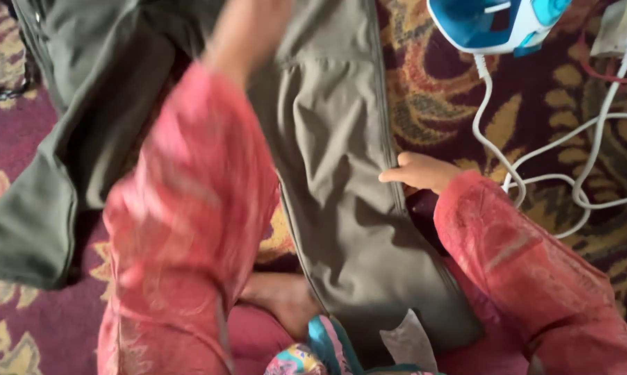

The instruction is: Ironing a pair of green pants on a rug on the floor.

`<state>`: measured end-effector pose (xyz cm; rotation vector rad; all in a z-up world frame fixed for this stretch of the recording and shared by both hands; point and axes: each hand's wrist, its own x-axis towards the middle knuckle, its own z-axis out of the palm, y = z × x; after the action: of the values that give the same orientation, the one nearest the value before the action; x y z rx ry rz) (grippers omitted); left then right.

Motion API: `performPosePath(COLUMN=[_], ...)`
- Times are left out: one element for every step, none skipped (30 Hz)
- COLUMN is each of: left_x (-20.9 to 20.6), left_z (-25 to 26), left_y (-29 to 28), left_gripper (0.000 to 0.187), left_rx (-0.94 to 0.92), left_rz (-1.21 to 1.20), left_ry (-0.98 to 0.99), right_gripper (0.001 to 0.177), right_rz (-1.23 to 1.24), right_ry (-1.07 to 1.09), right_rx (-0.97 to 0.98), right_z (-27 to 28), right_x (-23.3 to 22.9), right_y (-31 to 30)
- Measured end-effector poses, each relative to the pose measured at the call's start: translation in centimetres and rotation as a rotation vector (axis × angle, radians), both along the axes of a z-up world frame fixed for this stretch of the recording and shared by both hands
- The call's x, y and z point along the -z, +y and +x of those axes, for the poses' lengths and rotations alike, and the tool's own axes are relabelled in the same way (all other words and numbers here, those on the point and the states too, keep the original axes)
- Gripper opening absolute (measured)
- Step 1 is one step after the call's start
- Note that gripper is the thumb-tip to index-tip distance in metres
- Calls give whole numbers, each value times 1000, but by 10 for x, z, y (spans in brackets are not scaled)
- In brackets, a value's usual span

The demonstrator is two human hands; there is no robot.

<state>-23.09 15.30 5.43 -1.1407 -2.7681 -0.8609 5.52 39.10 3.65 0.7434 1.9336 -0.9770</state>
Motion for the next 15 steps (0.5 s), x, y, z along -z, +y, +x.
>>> performPosePath(left_x=[6, 12, 23, 34, 46, 41, 37, 34, 47, 61, 75, 73, 72, 71, 72], left_z=[12, 28, 65, 101, 137, 172, 210, 247, 259, 272, 284, 290, 294, 297, 301], left_y=[-1, 5, -22, -51, -77, -83, -87, -91, -94, -97, -98, -97, -96, -94, -99], left_gripper=[27, 30, 30, 28, 31, 31, 51, 73, 73, 56, 39, 39, 30, 24, 24], left_rx=[43, 87, 80, -77, -234, -241, -424, -595, -600, -647, -689, -692, -776, -855, -849], left_rz=[52, 104, 95, 136, 183, 180, 210, 236, 245, 205, 166, 177, 338, 504, 511], left_ry=[-58, -116, -112, -32, 51, 58, -356, -775, -774, -929, -1086, -1087, -1247, -1404, -1402], right_gripper=[55, 53, 53, 54, 55, 55, 58, 62, 62, 63, 63, 63, 61, 59, 59], right_rz=[-122, -245, -254, -270, -281, -285, -299, -314, -309, -319, -327, -319, -318, -318, -312], right_ry=[-4, -9, -7, -9, -8, -4, -40, -77, -75, -85, -95, -94, -123, -151, -145], right_rx=[158, 315, 308, 330, 351, 343, 334, 325, 317, 314, 311, 303, 341, 379, 378], right_z=[-9, -17, -12, -7, -4, -6, -8, -9, -1, 8, 16, 14, 12, 9, 26], right_x=[-27, -54, -44, -34, -25, -35, -45, -56, -34, -13, 8, -23, -54, -85, -25], right_y=[-9, -19, -15, -12, -7, -12, -16, -20, -13, -5, 4, -6, -15, -25, 4])
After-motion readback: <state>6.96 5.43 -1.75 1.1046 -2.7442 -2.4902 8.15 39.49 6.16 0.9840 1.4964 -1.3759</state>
